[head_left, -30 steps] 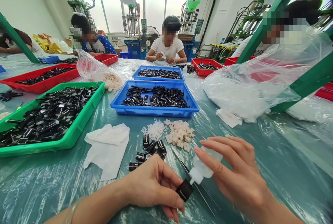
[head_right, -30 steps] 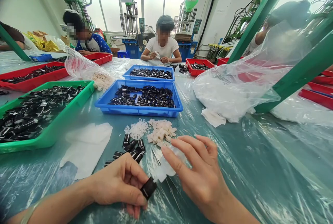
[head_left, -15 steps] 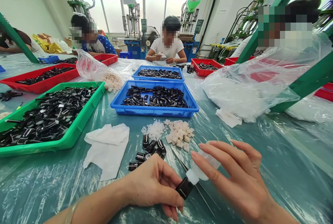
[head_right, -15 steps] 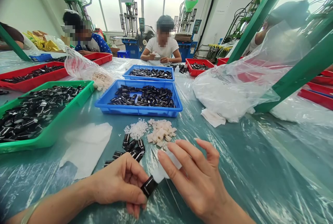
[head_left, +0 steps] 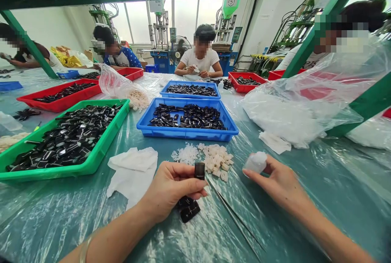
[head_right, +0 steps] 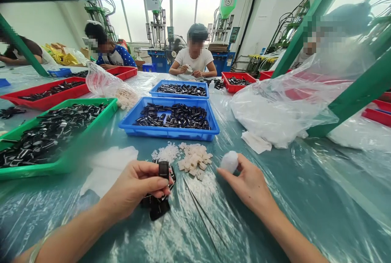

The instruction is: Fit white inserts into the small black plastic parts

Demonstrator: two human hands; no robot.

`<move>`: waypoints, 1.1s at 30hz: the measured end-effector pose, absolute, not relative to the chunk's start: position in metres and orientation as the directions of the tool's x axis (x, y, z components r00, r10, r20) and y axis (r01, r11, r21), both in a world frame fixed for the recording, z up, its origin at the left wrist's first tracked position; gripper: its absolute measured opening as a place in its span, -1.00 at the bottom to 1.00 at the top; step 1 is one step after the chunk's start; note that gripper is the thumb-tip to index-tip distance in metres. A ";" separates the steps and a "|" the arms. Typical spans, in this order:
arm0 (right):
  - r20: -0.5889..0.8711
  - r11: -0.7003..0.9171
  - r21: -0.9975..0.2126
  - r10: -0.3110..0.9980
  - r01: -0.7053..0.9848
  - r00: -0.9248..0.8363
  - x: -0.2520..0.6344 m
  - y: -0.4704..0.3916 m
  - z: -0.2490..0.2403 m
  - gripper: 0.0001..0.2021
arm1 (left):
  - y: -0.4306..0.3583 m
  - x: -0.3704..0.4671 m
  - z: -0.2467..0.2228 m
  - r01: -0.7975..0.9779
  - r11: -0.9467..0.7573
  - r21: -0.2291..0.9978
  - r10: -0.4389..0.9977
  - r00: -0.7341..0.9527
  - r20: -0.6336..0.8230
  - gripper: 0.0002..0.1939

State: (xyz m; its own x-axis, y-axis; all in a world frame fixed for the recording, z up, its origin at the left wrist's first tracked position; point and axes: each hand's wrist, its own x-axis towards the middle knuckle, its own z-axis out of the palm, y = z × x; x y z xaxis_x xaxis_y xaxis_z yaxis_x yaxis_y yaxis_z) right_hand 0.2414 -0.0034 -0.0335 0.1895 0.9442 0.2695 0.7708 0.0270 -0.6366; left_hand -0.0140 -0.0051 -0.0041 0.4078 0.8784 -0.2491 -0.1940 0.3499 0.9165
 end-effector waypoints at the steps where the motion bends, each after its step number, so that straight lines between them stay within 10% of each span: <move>1: 0.244 0.021 -0.647 0.952 0.762 0.182 0.242 -0.001 -0.035 -0.78 | -0.004 -0.016 -0.002 -0.210 0.343 0.916 0.888 0.390 -0.243 -0.82; 13: 0.133 -0.081 -0.710 0.960 0.699 0.247 0.251 0.005 -0.044 -0.36 | 0.006 -0.030 0.006 -0.303 0.294 0.907 0.934 0.293 -0.205 -0.84; 17: 0.407 0.055 -0.617 0.876 0.785 0.259 0.241 -0.010 -0.024 -0.34 | 0.007 -0.031 0.007 -0.297 0.284 0.912 0.939 0.279 -0.201 -0.84; 21: 0.764 0.313 -0.263 0.645 0.913 -0.001 0.224 -0.028 -0.015 -0.69 | 0.009 -0.032 0.005 -0.289 0.281 0.915 0.941 0.272 -0.203 -0.84; 25: 0.648 0.634 -0.145 0.641 0.759 -0.411 0.209 -0.029 -0.031 -0.83 | 0.009 -0.031 0.003 -0.287 0.285 0.914 0.938 0.281 -0.204 -0.84; 33: 0.434 0.608 -0.184 0.755 0.773 -0.491 0.203 -0.020 -0.058 -0.82 | 0.007 -0.028 0.001 -0.248 0.313 0.917 0.917 0.329 -0.224 -0.83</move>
State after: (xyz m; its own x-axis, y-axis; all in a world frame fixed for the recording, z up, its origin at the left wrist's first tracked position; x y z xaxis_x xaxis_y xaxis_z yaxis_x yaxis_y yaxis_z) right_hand 0.2030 -0.0202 -0.0585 -0.4908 0.7553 0.4342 0.7726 0.6077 -0.1837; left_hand -0.0278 0.0067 0.0013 0.3287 0.9174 -0.2242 -0.2479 0.3129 0.9169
